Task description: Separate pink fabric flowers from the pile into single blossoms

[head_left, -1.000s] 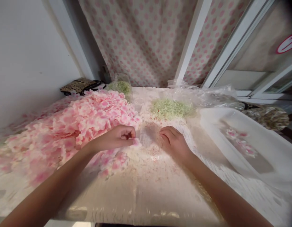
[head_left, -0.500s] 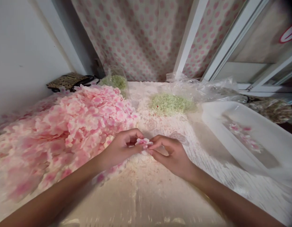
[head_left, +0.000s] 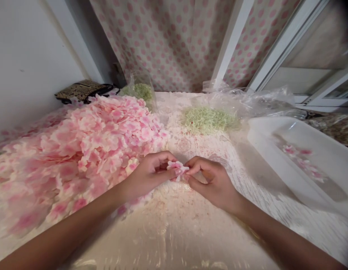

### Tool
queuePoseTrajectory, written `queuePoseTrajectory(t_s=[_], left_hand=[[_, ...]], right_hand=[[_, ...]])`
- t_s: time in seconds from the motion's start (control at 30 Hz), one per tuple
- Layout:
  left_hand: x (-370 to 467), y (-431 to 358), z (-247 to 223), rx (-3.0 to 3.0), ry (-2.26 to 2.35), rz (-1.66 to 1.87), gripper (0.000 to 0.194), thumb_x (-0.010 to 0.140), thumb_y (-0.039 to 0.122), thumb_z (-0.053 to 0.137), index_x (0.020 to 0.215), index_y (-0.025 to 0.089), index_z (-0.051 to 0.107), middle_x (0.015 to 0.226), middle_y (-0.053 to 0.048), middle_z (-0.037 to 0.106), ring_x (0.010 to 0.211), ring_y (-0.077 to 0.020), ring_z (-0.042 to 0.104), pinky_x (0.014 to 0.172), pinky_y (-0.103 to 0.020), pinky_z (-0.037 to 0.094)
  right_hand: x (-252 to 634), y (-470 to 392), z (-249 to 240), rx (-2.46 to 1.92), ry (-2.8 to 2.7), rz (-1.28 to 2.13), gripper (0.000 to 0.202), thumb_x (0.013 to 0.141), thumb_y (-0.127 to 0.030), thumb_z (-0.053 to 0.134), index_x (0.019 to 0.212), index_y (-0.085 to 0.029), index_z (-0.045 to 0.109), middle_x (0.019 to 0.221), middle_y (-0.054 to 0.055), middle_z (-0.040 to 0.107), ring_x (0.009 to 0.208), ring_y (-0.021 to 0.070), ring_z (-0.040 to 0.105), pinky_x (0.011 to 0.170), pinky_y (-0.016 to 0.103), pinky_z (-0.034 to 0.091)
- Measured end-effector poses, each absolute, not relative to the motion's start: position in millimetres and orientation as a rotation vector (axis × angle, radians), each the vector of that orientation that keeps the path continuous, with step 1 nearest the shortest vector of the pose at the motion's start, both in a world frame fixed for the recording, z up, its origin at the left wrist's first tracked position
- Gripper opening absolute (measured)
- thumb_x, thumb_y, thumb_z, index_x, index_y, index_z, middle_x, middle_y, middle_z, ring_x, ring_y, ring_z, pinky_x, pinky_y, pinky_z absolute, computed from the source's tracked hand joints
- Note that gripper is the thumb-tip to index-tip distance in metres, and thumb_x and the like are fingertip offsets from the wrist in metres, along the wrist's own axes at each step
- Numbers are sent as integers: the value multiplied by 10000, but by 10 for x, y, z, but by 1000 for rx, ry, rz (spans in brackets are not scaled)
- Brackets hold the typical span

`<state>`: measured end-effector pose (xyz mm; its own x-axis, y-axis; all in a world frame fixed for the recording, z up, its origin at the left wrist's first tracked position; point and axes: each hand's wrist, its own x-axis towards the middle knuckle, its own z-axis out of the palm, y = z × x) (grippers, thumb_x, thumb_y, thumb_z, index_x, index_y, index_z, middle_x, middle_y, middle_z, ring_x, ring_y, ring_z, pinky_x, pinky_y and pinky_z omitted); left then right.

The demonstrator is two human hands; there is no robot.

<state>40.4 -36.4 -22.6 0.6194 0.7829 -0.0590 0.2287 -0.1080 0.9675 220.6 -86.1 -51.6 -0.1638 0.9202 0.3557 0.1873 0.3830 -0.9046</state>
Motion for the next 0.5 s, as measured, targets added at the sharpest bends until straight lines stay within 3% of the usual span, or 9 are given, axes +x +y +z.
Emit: queuePoseTrajectory(t_s=[0.1,0.17,0.27,0.4,0.5], left_hand=[[412,-387,-223,1685,834,578,99,801,239,605,803,143,580,662,33,580,589,-64,525,525,-155,383],[422,-403,-224,1710,812,581,90,814,232,587,812,142,584,693,15,612,634,-81,565,570,-174,417],[433,-415,-229,1720,817,652,97,841,230,547,903,157,566,724,5,637,689,-105,607,632,-208,456],[415,-390,-232,1788,865,837,29,826,196,555,829,178,579,836,-23,674,820,-144,639,713,-254,490],[392,-357,-238,1953,765,960,118,800,133,566,711,180,628,1078,-56,628,1036,-181,581,868,-311,467]], right_hand=[[2208,-861,-529,-1057,-1643,891,130,760,-112,577,693,-196,504,769,-6,587,720,128,576,662,265,432],[2224,-853,-536,-1107,-1636,931,89,782,-134,562,818,-209,532,800,-7,595,745,132,581,682,271,443],[2283,-816,-524,-1212,-1581,943,184,807,-180,557,986,-223,556,847,4,618,768,140,584,689,279,447],[2390,-750,-463,-1189,-1448,1043,18,777,-220,621,787,-206,616,766,0,621,705,131,572,645,266,437],[2412,-742,-423,-965,-1434,1214,58,738,-193,669,741,-219,617,773,-11,588,740,126,567,671,264,452]])
